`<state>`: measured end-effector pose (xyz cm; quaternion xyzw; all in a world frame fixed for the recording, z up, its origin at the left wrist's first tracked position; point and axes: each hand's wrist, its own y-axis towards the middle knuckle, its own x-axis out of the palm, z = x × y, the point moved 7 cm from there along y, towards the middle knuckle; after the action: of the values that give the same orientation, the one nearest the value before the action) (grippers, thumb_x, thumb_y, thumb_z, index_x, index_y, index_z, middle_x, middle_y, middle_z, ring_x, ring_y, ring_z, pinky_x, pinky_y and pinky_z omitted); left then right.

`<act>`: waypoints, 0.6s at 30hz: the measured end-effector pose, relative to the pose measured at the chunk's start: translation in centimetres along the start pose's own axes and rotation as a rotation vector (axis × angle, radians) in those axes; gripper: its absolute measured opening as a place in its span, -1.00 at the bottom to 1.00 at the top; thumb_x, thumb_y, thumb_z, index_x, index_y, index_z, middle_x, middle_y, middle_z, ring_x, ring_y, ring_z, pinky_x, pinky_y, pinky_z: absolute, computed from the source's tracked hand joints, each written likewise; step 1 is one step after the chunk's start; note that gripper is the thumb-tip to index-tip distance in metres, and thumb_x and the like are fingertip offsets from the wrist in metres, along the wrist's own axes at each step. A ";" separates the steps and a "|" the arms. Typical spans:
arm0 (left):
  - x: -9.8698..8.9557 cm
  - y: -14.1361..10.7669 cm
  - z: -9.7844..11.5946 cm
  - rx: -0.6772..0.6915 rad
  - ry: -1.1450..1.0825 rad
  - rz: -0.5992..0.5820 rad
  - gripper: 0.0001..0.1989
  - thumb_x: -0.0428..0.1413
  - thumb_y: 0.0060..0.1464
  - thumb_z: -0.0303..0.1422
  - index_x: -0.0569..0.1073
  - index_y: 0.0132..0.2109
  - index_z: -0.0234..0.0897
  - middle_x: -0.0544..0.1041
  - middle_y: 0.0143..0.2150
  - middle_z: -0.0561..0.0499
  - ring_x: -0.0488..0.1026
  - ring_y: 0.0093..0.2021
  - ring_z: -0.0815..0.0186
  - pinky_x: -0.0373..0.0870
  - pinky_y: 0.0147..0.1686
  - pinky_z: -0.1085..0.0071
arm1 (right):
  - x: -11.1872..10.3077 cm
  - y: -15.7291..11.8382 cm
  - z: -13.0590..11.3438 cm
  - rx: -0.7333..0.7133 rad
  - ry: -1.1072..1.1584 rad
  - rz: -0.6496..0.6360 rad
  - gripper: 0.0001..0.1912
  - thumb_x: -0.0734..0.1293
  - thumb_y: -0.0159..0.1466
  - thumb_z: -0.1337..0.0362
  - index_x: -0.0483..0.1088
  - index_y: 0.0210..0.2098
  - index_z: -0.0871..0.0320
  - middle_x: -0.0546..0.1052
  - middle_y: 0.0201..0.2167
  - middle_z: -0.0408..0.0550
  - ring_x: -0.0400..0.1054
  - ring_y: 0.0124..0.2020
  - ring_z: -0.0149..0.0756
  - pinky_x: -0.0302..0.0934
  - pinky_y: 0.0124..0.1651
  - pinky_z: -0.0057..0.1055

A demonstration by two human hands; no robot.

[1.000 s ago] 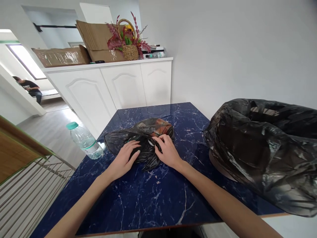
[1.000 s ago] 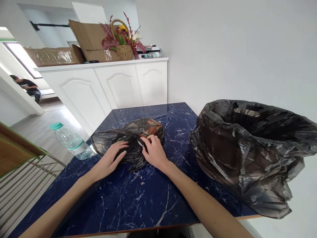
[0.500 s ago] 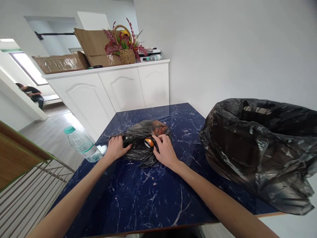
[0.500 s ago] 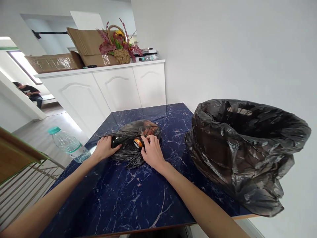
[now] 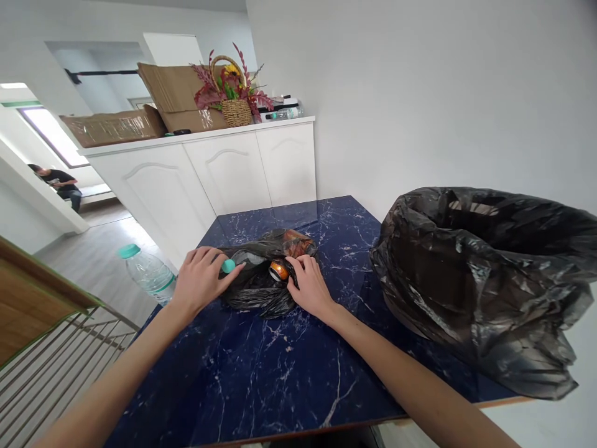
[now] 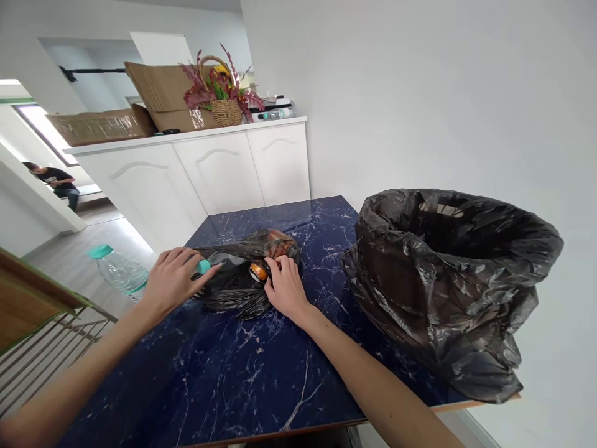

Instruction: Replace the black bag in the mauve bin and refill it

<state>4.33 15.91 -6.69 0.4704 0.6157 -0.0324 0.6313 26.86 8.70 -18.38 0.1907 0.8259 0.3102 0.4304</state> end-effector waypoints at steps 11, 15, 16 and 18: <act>-12.5 -2.7 1.7 0.168 -0.149 0.358 -0.65 0.28 0.14 -0.10 0.35 -0.45 -0.10 0.37 -0.54 0.10 0.30 -0.50 0.22 0.23 -0.43 0.29 | -0.5 -0.2 -0.1 0.010 0.012 0.008 -0.49 0.27 0.40 0.39 0.31 0.33 0.16 0.39 0.04 0.19 0.32 0.08 0.07 0.38 0.17 0.03; -15.1 -5.8 0.2 0.033 -0.127 0.388 -0.61 0.24 0.15 -0.08 0.30 -0.49 -0.11 0.30 -0.60 0.14 0.25 -0.60 0.28 0.14 -0.53 0.33 | -0.3 -0.4 -0.1 0.006 0.015 0.000 -0.47 0.27 0.40 0.38 0.30 0.35 0.16 0.39 0.05 0.20 0.32 0.10 0.08 0.37 0.18 0.03; -15.8 -6.6 -0.5 -0.008 -0.094 0.400 -0.60 0.22 0.16 -0.05 0.31 -0.50 -0.12 0.30 -0.61 0.14 0.25 -0.62 0.29 0.13 -0.55 0.33 | -0.2 -0.4 -0.1 0.005 0.017 -0.002 -0.47 0.27 0.40 0.38 0.30 0.36 0.16 0.39 0.05 0.20 0.32 0.10 0.08 0.37 0.18 0.03; -16.9 -8.2 -2.2 -0.117 -0.030 0.422 -0.56 0.17 0.15 0.04 0.33 -0.51 -0.12 0.30 -0.63 0.15 0.24 -0.64 0.31 0.10 -0.56 0.34 | -0.1 -0.5 -0.1 0.005 0.022 -0.005 -0.47 0.26 0.41 0.37 0.30 0.36 0.13 0.40 0.04 0.19 0.33 0.10 0.09 0.38 0.18 0.04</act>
<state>-6.47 3.67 2.91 0.5510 0.4951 0.1294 0.6593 26.78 8.25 -18.66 0.1864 0.8317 0.3093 0.4217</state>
